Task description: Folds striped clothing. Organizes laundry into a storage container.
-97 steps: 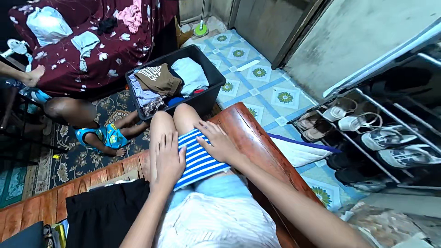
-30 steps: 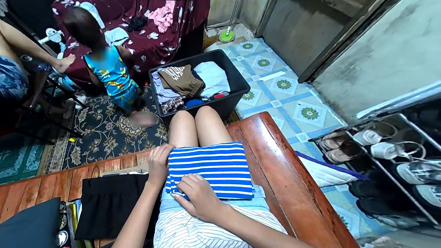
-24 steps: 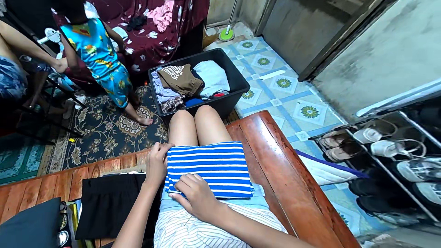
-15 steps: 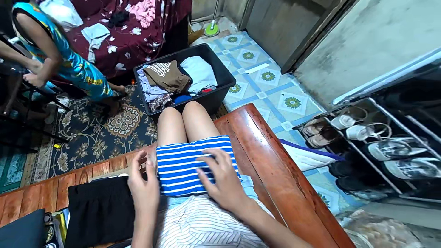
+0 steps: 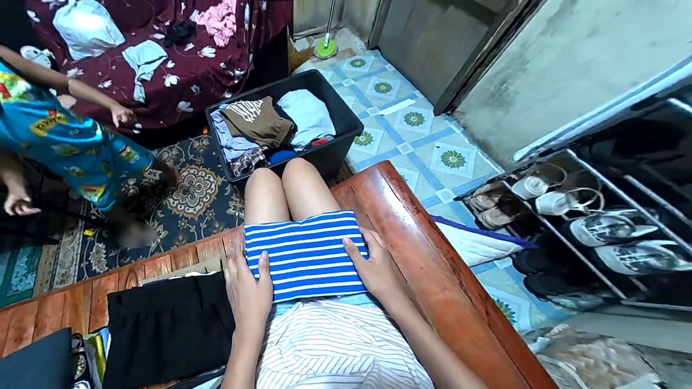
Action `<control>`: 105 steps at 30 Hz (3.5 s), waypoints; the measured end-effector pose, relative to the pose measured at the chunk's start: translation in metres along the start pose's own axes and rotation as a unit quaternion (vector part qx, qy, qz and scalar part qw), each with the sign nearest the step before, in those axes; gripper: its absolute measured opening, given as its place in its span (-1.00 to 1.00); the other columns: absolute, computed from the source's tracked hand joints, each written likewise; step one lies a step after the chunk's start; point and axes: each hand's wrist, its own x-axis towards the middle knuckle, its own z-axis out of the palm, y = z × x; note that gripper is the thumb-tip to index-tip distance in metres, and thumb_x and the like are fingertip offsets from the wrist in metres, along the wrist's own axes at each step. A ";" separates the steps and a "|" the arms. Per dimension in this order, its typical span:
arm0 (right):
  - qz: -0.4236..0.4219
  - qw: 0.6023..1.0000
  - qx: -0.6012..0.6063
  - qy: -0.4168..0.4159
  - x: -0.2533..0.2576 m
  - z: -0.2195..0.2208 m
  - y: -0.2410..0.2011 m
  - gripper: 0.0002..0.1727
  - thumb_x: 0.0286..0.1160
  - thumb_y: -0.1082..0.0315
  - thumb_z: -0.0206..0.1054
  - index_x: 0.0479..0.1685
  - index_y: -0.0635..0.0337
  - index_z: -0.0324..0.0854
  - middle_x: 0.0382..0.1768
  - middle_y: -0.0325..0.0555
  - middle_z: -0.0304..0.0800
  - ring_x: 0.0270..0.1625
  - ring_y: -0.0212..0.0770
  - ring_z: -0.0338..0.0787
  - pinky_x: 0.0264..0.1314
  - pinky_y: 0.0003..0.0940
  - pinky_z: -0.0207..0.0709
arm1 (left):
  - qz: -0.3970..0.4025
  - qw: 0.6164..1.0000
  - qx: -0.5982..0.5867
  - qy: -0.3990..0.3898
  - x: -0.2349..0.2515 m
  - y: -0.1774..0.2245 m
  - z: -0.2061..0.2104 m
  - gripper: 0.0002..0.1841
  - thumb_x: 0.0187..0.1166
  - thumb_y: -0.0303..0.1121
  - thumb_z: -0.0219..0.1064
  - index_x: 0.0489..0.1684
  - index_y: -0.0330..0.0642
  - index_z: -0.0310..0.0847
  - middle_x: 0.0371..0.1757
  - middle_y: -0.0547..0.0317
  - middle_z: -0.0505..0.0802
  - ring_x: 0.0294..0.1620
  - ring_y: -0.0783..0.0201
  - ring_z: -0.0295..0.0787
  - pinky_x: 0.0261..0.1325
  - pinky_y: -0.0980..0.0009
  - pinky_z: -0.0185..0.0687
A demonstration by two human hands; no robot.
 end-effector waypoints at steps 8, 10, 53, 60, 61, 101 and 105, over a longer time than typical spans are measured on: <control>0.081 0.984 0.151 -0.051 0.006 -0.009 -0.010 -0.62 0.58 0.21 0.46 0.24 0.20 0.57 -0.21 -0.03 0.78 -0.33 -0.21 0.79 -0.23 -0.26 0.73 | -0.096 0.984 -0.137 -0.060 0.009 0.007 -0.021 -0.55 0.58 0.00 0.44 0.16 -0.19 0.62 -0.18 0.02 0.85 -0.19 0.14 0.86 -0.02 0.04 0.77; 0.069 0.978 0.194 -0.044 0.006 -0.011 -0.015 -0.65 0.52 0.35 0.49 0.20 0.22 0.58 -0.20 -0.03 0.77 -0.33 -0.23 0.79 -0.26 -0.33 0.74 | -0.065 0.986 -0.151 -0.042 0.008 0.008 -0.025 -0.64 0.59 -0.12 0.45 0.09 -0.22 0.62 -0.17 0.05 0.83 -0.20 0.18 0.83 -0.04 0.12 0.76; -0.326 0.665 0.170 -0.651 -0.096 0.355 -0.367 -0.30 0.34 0.55 0.53 0.52 0.36 0.32 0.08 0.19 0.78 0.00 -0.06 0.86 0.08 -0.12 0.76 | -0.252 0.684 -0.382 0.568 -0.123 -0.122 -0.289 -0.68 0.89 -0.28 -0.02 0.33 -0.31 0.45 -0.17 0.03 0.83 -0.26 0.31 0.88 -0.20 0.34 0.87; -0.364 0.609 0.096 -0.698 -0.137 0.463 -0.309 -0.47 0.45 0.58 0.42 0.44 0.36 0.44 0.14 0.24 0.80 0.12 0.06 0.85 0.26 0.03 0.69 | -0.318 0.622 -0.403 0.592 -0.130 -0.209 -0.247 -0.61 0.90 -0.25 -0.03 0.44 -0.39 0.40 0.02 -0.14 0.79 -0.10 0.21 0.85 -0.03 0.25 0.82; -0.355 0.618 0.100 -0.694 -0.136 0.468 -0.303 -0.47 0.45 0.58 0.42 0.44 0.36 0.44 0.13 0.22 0.81 0.12 0.03 0.86 0.26 0.00 0.69 | -0.321 0.619 -0.411 0.588 -0.129 -0.212 -0.248 -0.61 0.90 -0.26 -0.04 0.44 -0.38 0.39 0.03 -0.15 0.77 -0.08 0.20 0.83 0.00 0.24 0.80; 0.073 0.793 0.053 -0.602 -0.117 0.459 -0.255 -0.37 0.62 0.51 0.29 0.66 0.32 0.17 0.33 0.32 0.57 0.09 0.06 0.75 0.10 -0.08 0.68 | -0.474 0.625 -0.410 0.465 -0.140 -0.208 -0.232 -0.91 0.80 -0.47 0.03 -0.03 -0.33 0.37 -0.46 0.08 0.60 -0.67 0.35 0.58 -0.58 0.46 0.66; 0.045 0.779 0.040 -0.625 -0.106 0.452 -0.243 -0.33 0.66 0.45 0.28 0.70 0.35 0.08 0.37 0.35 0.53 0.16 0.07 0.76 0.20 -0.08 0.67 | -0.491 0.650 -0.345 0.466 -0.140 -0.222 -0.218 -0.82 0.79 -0.50 0.07 0.15 -0.44 0.41 -0.31 -0.03 0.61 -0.59 0.30 0.61 -0.56 0.42 0.62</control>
